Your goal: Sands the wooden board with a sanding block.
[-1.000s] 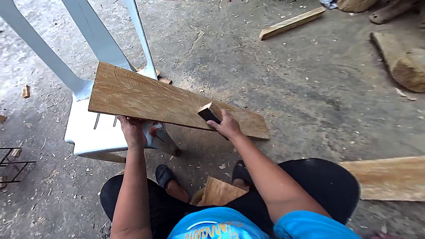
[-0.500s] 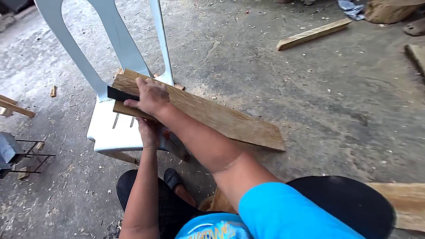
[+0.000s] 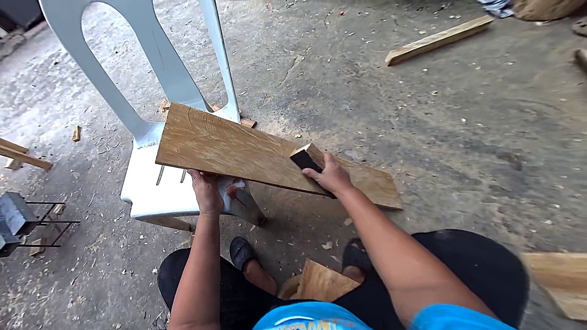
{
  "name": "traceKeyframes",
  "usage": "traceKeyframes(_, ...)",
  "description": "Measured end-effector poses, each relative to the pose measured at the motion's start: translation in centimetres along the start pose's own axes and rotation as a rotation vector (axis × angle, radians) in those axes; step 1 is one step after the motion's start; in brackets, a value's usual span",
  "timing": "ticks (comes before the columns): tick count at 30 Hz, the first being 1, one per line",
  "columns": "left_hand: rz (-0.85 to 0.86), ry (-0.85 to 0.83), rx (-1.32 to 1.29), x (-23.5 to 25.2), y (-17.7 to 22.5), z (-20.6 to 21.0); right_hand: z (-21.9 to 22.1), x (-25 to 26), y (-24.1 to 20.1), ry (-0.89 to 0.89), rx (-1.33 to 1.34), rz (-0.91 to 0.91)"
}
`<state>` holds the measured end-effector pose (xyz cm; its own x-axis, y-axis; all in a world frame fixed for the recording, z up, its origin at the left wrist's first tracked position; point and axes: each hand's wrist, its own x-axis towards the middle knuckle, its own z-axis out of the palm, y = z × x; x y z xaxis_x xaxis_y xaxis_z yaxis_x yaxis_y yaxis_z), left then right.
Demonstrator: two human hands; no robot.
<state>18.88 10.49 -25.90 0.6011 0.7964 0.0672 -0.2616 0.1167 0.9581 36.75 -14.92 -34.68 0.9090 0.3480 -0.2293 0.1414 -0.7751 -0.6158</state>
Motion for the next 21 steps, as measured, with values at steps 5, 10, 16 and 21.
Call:
traceKeyframes(5,0.011,-0.011,-0.040,0.3,-0.3,-0.2,0.0,-0.5,-4.7,0.032,-0.004,-0.065)
traceKeyframes(10,0.011,-0.028,-0.034,0.5,-0.4,-0.7,0.8,-0.1,-21.9,0.047,0.065,-0.424)
traceKeyframes(16,0.006,-0.057,0.028,0.5,0.2,-1.1,-2.2,-2.0,-31.6,-0.080,0.003,-0.557)
traceKeyframes(21,0.023,-0.038,0.049,0.5,0.4,-1.0,-1.2,1.8,-19.6,-0.018,0.080,-0.420)
